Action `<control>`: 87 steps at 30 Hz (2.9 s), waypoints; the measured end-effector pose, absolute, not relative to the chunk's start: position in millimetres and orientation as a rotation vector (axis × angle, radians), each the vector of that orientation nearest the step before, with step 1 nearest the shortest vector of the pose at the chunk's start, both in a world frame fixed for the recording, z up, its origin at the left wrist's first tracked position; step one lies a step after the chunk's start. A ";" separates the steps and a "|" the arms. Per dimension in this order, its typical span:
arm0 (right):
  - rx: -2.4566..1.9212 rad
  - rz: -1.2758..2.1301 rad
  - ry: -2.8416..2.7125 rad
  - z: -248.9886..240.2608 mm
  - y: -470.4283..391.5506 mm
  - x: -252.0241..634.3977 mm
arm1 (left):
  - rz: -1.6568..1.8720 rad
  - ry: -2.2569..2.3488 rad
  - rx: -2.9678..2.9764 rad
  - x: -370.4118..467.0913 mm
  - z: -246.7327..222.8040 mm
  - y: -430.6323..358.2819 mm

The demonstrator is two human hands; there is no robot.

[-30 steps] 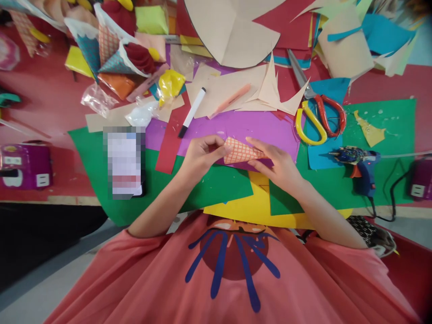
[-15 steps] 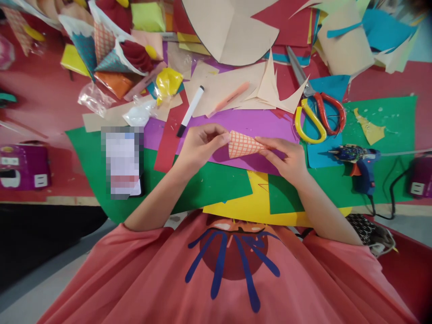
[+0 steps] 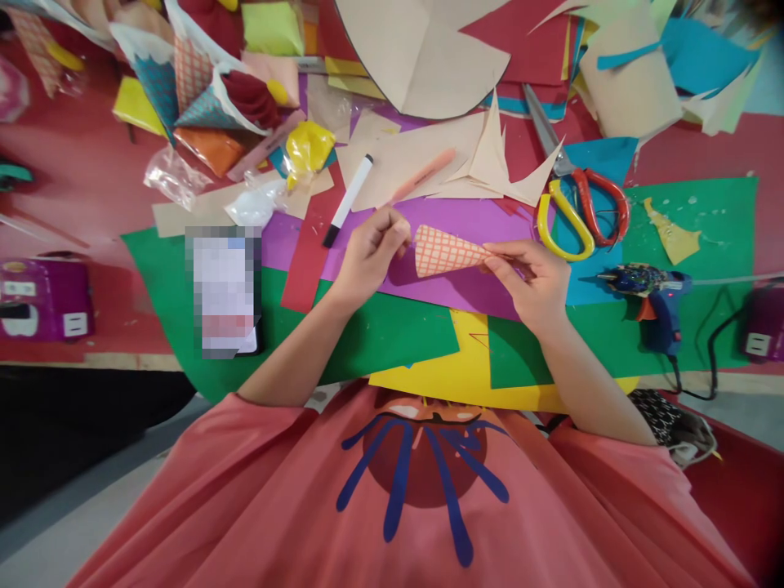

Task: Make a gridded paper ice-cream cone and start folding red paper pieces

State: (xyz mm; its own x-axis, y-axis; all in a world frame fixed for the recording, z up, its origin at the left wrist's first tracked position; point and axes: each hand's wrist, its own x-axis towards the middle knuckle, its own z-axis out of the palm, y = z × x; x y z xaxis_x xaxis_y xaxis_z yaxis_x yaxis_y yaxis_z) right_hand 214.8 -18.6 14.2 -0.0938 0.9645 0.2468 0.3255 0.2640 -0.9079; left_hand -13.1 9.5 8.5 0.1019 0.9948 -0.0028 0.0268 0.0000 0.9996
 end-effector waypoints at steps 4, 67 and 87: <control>-1.247 0.887 -1.527 12.4 -16.8 217.2 | 1.325 1.216 1.243 -20.3 2.6 11.2; -1.223 0.962 -1.589 17.8 -23.1 209.7 | 1.218 0.974 1.958 -9.3 5.7 -2.6; -1.141 0.826 -1.740 18.9 -20.8 208.6 | 1.195 0.978 1.858 -8.0 4.8 -5.3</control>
